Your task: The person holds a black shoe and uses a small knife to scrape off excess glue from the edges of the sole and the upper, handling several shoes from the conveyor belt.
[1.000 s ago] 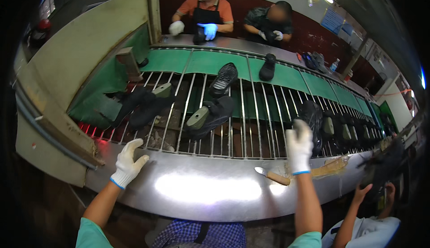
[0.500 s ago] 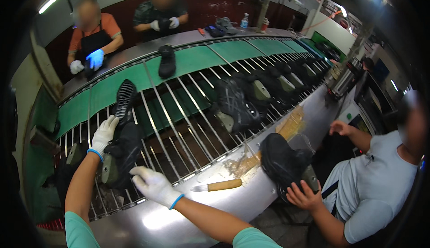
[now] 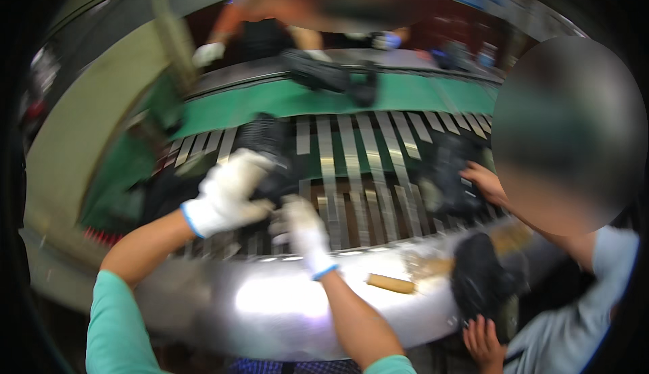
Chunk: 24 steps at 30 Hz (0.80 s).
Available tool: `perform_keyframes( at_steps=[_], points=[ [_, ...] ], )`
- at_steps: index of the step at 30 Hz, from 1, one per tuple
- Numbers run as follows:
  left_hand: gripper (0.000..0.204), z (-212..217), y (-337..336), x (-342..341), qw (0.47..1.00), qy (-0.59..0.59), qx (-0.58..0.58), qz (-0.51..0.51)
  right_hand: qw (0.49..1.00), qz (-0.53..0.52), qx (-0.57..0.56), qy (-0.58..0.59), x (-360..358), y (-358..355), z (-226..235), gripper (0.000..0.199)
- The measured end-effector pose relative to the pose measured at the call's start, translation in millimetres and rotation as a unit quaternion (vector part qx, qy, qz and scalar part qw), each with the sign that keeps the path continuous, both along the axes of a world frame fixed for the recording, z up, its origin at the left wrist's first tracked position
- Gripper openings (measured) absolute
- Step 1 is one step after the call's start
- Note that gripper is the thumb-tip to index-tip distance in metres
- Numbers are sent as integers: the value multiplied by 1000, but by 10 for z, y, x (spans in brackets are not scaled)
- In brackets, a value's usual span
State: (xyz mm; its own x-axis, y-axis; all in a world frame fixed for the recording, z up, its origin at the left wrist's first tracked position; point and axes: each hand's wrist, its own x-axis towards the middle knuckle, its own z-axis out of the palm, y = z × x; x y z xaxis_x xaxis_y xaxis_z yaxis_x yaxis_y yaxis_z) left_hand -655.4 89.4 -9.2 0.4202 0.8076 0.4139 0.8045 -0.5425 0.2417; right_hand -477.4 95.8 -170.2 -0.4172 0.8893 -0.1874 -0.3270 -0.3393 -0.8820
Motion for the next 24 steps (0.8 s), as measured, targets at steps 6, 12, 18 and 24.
perform_keyframes(
  at_steps=[6, 12, 18, 24],
  points=[
    [36, -486, -1679, -186, 968, 95, 85, -217, 979, 56, 30, 192, -125, -253, 222, 65],
    [49, -56, -1981, -385, 989, 61, 11, -135, 992, 7, 86, 90, -32, -301, -19, 67],
    [56, -38, -1214, -1803, 952, 50, 0, 301, 994, -15, 102, 41, -42, -282, -17, 69],
    [51, -307, 288, -2442, 910, 52, -88, 402, 995, -28, 80, 54, -74, -354, 123, 71]
  ],
)
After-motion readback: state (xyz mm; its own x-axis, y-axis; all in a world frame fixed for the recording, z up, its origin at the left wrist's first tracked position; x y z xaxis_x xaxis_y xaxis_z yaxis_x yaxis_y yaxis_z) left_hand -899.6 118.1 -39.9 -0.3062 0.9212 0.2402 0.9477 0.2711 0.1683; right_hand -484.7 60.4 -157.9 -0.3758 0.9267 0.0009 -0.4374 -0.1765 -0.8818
